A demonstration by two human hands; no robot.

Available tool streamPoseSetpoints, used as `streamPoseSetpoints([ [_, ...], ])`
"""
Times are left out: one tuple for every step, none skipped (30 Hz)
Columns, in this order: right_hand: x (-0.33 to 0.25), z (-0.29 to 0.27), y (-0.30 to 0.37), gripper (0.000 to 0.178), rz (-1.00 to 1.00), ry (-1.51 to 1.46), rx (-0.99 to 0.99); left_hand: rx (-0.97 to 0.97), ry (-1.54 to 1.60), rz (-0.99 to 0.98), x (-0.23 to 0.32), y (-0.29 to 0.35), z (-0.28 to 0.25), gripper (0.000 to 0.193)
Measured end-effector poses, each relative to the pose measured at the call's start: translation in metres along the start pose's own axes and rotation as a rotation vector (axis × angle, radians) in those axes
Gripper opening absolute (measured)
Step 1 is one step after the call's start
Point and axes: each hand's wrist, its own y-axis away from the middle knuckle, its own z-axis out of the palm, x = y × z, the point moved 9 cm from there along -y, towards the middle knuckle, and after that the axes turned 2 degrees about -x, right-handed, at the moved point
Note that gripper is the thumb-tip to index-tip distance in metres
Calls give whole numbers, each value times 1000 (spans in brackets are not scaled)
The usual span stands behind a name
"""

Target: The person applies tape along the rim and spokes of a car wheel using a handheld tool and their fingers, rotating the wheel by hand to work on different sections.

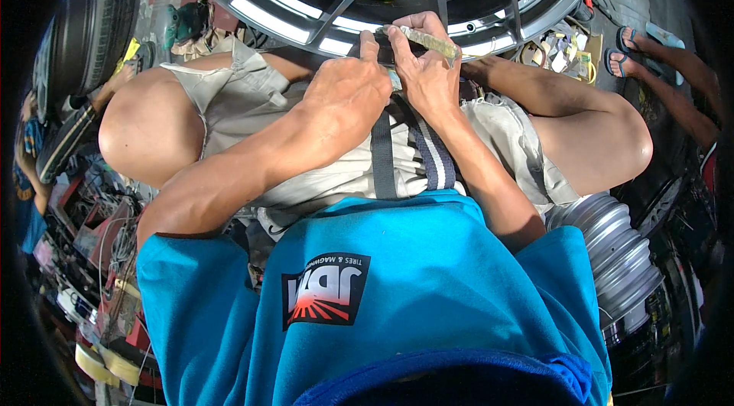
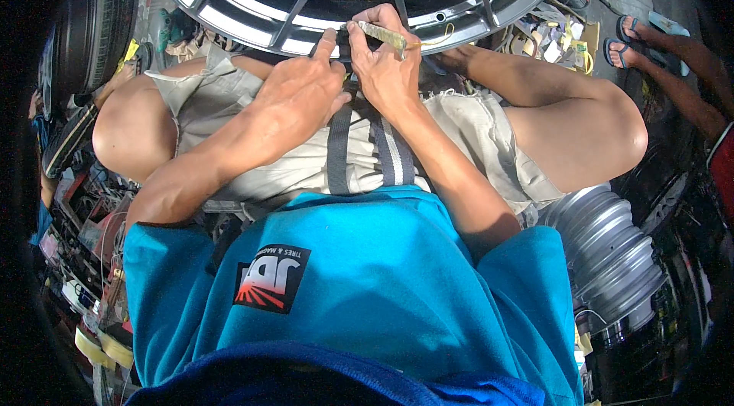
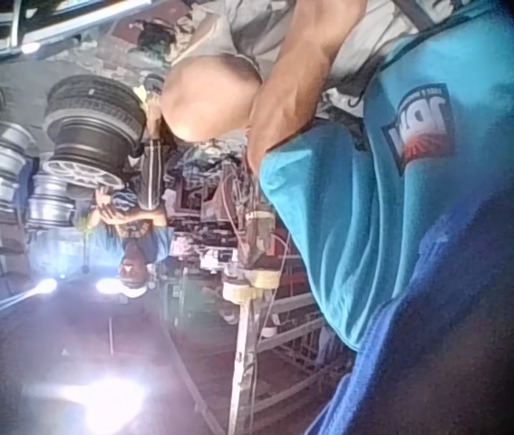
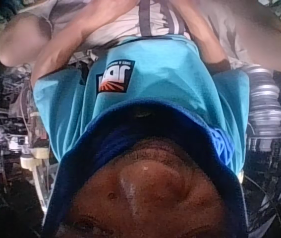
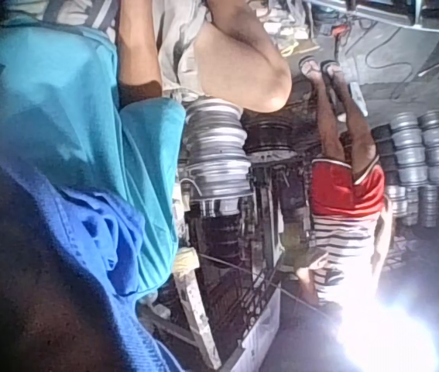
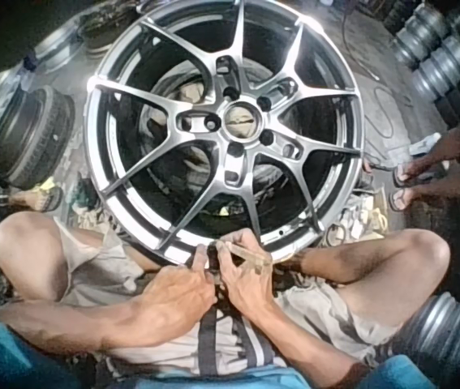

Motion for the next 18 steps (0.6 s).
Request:
streamPoseSetpoints([
  [0, 0, 0, 14, -1, -1, 0, 6, 2, 5, 0, 0, 0, 34],
  [-1, 0, 0, 14, -10, -1, -3, 7, 2, 6, 1, 0, -1, 34],
  [-3, 0, 1, 14, -20, -2, -6, -5, 2, 6, 1, 0, -1, 34],
  [-4, -1, 1, 14, -20, -2, -5, -17, 2, 6, 1, 0, -1, 35],
  [-3, -1, 1, 14, 7, -4, -9, -17, 1, 5, 1, 0, 0, 35],
  [-2, -1, 1, 14, 34, -6, -12, -6, 10, 3, 1, 0, 0, 35],
  [0, 0, 1, 14, 33, -7, -13, 4, 19, 1, 1, 1, 0, 35],
  [0, 0, 1, 14, 6, -8, -2, 4, 18, 1, 1, 0, -1, 35],
  [-1, -1, 1, 14, -20, -9, 8, -1, 12, 4, 1, 0, -1, 34],
  [0, -1, 1, 14, -20, -9, 8, -7, 6, 7, 1, 0, 0, 34],
  [1, -1, 1, 14, 6, -20, -2, -7, 6, 6, 2, 0, -1, 34],
  [2, 0, 1, 14, 32, -31, -13, -9, 13, 5, 2, 0, -1, 34],
  [3, 1, 1, 14, 33, -30, -13, -11, 19, 4, 2, 0, -2, 34],
  [4, 2, 1, 14, 34, -30, -14, -11, 20, 4, 1, 0, -2, 34],
  [5, 2, 1, 15, 36, -30, -16, -16, 15, 7, 2, 0, -1, 34],
  [5, 2, 1, 15, 36, -30, -16, -22, 10, 9, 2, 0, -1, 34],
  [3, 1, 0, 15, 19, -28, -13, -22, 10, 9, 2, 0, -1, 34],
  [1, 1, 0, 15, 1, -26, -10, -19, 15, 6, 2, 0, -1, 34],
])
